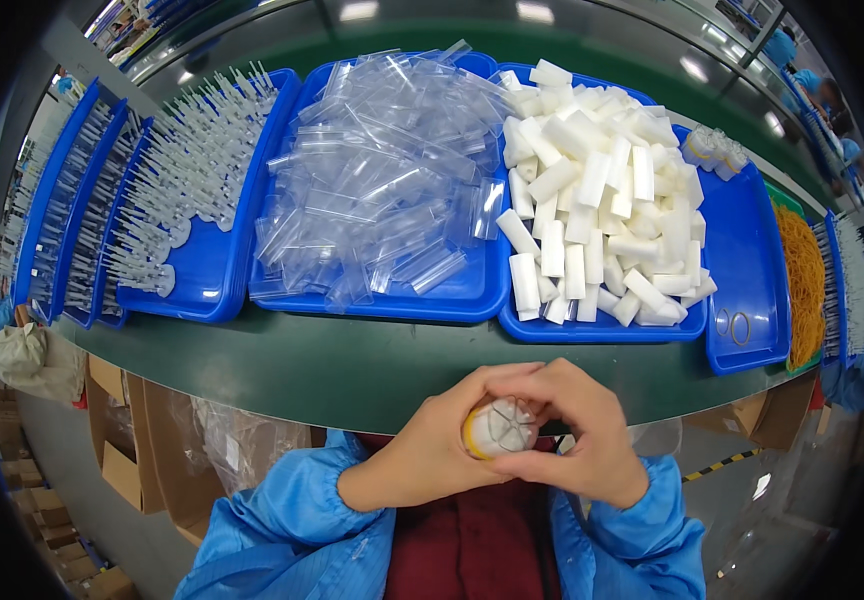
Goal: Assembling small plastic components into bundles and securing them with a rubber band.
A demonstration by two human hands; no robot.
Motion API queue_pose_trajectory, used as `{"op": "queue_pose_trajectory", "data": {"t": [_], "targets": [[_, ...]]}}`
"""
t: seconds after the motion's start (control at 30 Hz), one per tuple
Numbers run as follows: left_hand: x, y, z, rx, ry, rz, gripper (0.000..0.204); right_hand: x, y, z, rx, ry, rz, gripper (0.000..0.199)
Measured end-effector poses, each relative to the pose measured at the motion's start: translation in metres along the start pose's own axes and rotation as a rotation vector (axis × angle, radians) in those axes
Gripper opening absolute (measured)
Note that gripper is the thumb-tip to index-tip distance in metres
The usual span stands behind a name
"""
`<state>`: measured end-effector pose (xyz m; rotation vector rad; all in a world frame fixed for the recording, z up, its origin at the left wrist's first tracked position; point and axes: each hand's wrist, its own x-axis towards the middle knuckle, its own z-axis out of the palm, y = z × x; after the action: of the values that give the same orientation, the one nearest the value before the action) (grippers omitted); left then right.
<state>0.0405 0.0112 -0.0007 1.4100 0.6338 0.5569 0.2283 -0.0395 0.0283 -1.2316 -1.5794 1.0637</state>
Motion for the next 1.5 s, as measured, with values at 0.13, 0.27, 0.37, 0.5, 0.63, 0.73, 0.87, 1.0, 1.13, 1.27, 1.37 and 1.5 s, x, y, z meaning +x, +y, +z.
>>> {"op": "queue_pose_trajectory", "data": {"t": [0.13,0.27,0.37,0.5,0.63,0.73,0.87,1.0,1.13,1.27,1.37,1.5], "targets": [[-0.001,0.005,-0.018,-0.609,-0.266,-0.427,0.064,0.000,0.004,-0.018,0.116,-0.096,-0.006,0.079],[0.000,-0.004,-0.002,-0.920,-0.199,-0.341,0.069,-0.003,-0.007,-0.004,-0.414,0.094,-0.224,0.085],[-0.002,0.010,0.000,-0.775,-0.248,-0.481,0.081,-0.004,-0.001,0.002,-0.526,0.088,-0.292,0.095],[-0.014,0.005,-0.001,-0.549,-0.110,-0.097,0.079,-0.003,-0.007,-0.007,-0.418,0.130,-0.218,0.082],[-0.026,-0.002,-0.023,-0.072,-0.106,0.109,0.098,-0.005,-0.002,-0.007,-0.351,0.073,-0.293,0.076],[-0.028,-0.003,-0.022,0.029,-0.084,0.152,0.096,-0.007,0.000,-0.008,-0.332,0.050,-0.308,0.076],[-0.024,0.000,-0.021,0.098,-0.019,0.217,0.093,-0.011,0.007,-0.003,-0.171,0.063,-0.220,0.083],[-0.020,-0.006,-0.019,0.069,0.060,0.255,0.090,-0.014,0.006,-0.002,0.013,0.036,-0.094,0.090],[-0.018,0.009,-0.024,0.255,0.061,0.285,0.083,-0.012,-0.002,-0.012,-0.169,0.020,-0.158,0.086],[-0.020,0.021,-0.026,0.464,0.013,0.308,0.078,-0.015,-0.003,-0.020,-0.234,-0.092,-0.163,0.082],[-0.017,0.019,-0.024,0.469,0.027,0.330,0.079,-0.018,0.003,-0.016,-0.213,-0.040,-0.153,0.081],[-0.011,0.016,-0.019,0.223,0.076,0.311,0.091,-0.020,0.009,-0.013,-0.108,0.046,-0.108,0.086]]}}
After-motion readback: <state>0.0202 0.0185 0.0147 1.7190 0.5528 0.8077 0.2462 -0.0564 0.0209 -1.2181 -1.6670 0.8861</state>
